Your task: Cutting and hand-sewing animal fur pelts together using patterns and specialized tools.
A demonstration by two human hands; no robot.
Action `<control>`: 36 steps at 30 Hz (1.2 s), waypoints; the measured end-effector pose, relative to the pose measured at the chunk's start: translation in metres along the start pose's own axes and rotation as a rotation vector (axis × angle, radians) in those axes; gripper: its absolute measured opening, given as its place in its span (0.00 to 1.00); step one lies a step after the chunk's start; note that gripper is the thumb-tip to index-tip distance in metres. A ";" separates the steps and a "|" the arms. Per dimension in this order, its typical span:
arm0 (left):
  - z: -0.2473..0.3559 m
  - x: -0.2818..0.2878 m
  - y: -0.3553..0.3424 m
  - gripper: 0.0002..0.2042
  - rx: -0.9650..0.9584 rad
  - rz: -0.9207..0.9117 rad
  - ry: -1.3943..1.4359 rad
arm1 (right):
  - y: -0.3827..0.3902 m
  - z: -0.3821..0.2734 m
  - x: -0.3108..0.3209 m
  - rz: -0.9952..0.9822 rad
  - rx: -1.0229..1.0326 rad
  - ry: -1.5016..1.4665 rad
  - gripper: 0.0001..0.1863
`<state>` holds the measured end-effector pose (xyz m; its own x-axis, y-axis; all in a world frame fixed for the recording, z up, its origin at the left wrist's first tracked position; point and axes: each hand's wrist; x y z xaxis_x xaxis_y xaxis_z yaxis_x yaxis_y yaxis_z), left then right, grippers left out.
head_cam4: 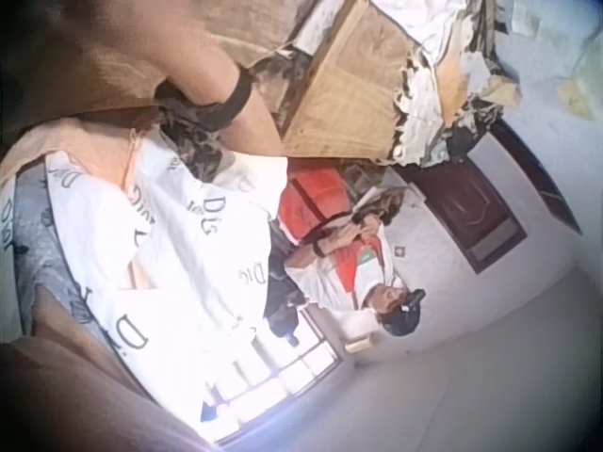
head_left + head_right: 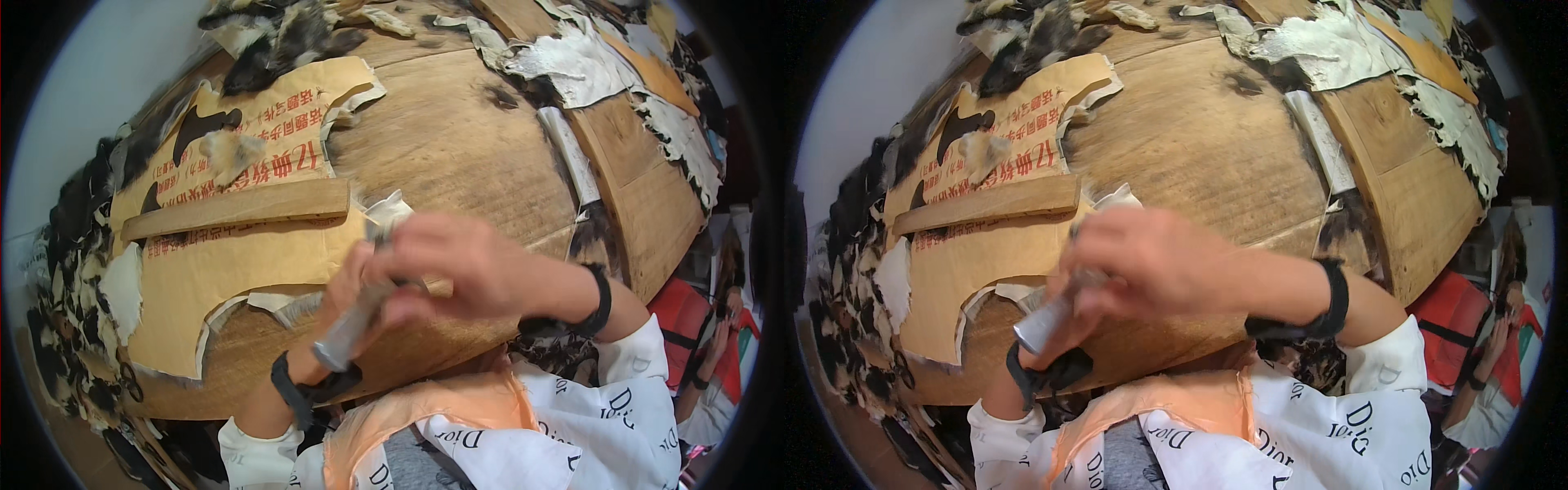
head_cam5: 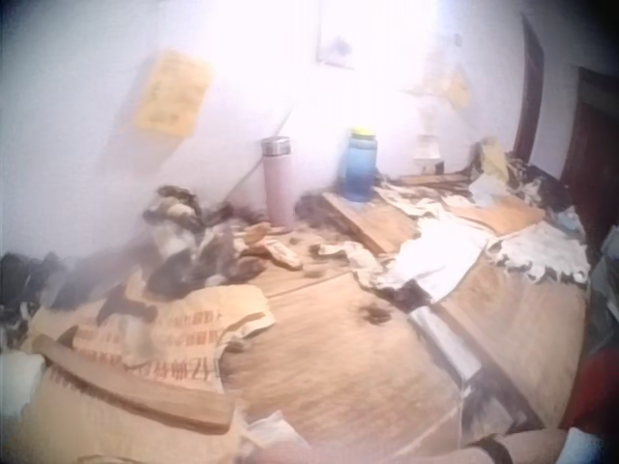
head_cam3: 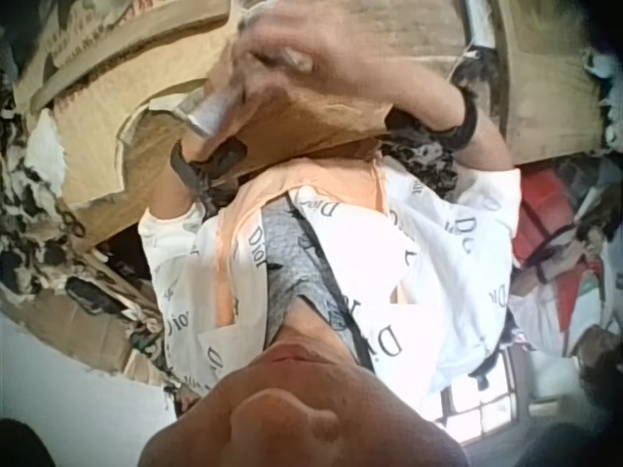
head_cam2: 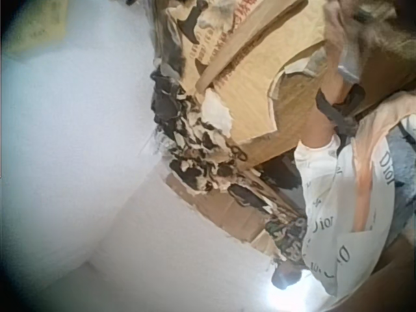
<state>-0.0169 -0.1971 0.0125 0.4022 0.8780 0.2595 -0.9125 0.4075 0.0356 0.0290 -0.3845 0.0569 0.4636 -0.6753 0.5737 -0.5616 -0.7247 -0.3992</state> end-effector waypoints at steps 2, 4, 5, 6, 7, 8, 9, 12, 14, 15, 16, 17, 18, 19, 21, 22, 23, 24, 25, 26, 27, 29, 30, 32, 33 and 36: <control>-0.001 0.005 0.000 0.18 0.055 0.147 -0.076 | -0.009 0.028 0.013 -0.012 -0.129 0.041 0.08; -0.003 0.003 -0.007 0.18 0.061 0.184 -0.089 | -0.019 0.056 0.015 -0.101 -0.287 0.051 0.06; -0.004 0.002 -0.010 0.18 0.022 0.196 -0.141 | -0.021 0.065 0.014 -0.070 -0.203 0.022 0.06; -0.005 -0.001 -0.011 0.18 0.014 0.205 -0.144 | -0.022 0.074 0.012 -0.106 -0.229 0.030 0.06; -0.006 -0.005 -0.011 0.19 0.056 0.219 -0.085 | -0.023 0.082 0.010 -0.147 -0.261 0.041 0.06; -0.007 -0.008 -0.012 0.19 0.099 0.231 -0.024 | -0.024 0.089 0.006 -0.152 -0.218 0.063 0.06; -0.008 -0.010 -0.012 0.19 0.105 0.239 -0.024 | -0.025 0.095 0.003 -0.150 -0.203 0.051 0.06; -0.012 -0.014 -0.011 0.20 0.162 0.267 -0.054 | -0.026 0.107 -0.005 -0.174 -0.143 0.003 0.06; -0.013 -0.016 -0.011 0.18 0.107 0.290 -0.081 | -0.027 0.111 -0.008 -0.171 -0.104 0.014 0.05; -0.013 -0.017 -0.011 0.18 0.109 0.292 -0.071 | -0.027 0.113 -0.010 -0.164 -0.091 0.008 0.05; -0.013 -0.017 -0.011 0.18 0.116 0.303 -0.077 | -0.027 0.114 -0.011 -0.172 -0.078 0.021 0.05; -0.013 -0.018 -0.011 0.19 0.115 0.311 -0.093 | -0.028 0.115 -0.013 -0.181 -0.070 0.035 0.04; -0.012 -0.018 -0.012 0.19 0.124 0.312 -0.085 | -0.028 0.116 -0.014 -0.178 -0.065 0.031 0.04; -0.012 -0.018 -0.012 0.21 0.153 0.317 -0.059 | -0.028 0.116 -0.016 -0.165 -0.036 0.055 0.04; -0.012 -0.018 -0.012 0.23 0.185 0.321 -0.036 | -0.028 0.118 -0.018 -0.150 -0.007 0.076 0.04; -0.012 -0.018 -0.012 0.24 0.180 0.311 -0.048 | -0.028 0.118 -0.020 -0.138 0.016 0.084 0.04; -0.013 -0.018 -0.012 0.25 0.167 0.305 -0.066 | -0.028 0.119 -0.021 -0.119 0.044 0.088 0.05; -0.014 -0.017 -0.012 0.25 0.178 0.301 -0.063 | -0.028 0.119 -0.022 -0.125 0.038 0.089 0.05; -0.015 -0.017 -0.013 0.24 0.163 0.301 -0.063 | -0.028 0.120 -0.023 -0.101 0.055 0.076 0.05; -0.016 -0.017 -0.013 0.23 0.147 0.302 -0.074 | -0.028 0.120 -0.025 -0.078 0.070 0.065 0.06; -0.017 -0.017 -0.013 0.23 0.148 0.299 -0.065 | -0.028 0.120 -0.026 -0.075 0.070 0.063 0.06; -0.019 -0.017 -0.012 0.21 0.150 0.351 -0.100 | -0.028 0.121 -0.027 -0.055 0.084 0.035 0.07; -0.020 -0.016 -0.013 0.21 0.163 0.348 -0.092 | -0.028 0.121 -0.027 -0.038 0.095 0.034 0.07; -0.022 -0.017 -0.014 0.20 0.176 0.405 -0.110 | -0.026 0.121 -0.027 -0.067 0.081 0.005 0.07; -0.023 -0.017 -0.014 0.20 0.178 0.395 -0.103 | -0.026 0.121 -0.026 -0.046 0.094 0.004 0.07; -0.024 -0.018 -0.016 0.23 0.166 0.465 -0.119 | -0.024 0.121 -0.023 -0.070 0.091 -0.041 0.07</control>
<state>-0.0082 -0.2137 -0.0160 -0.0516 0.9185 0.3920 -0.9965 -0.0732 0.0403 0.1145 -0.3686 -0.0329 0.5280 -0.6261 0.5738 -0.4628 -0.7786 -0.4238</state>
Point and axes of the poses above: each hand's wrist, its own y-axis away from the middle knuckle, its own x-axis out of the back of the hand, z = x × y, and after that the axes turned 1 degree about x, right-handed
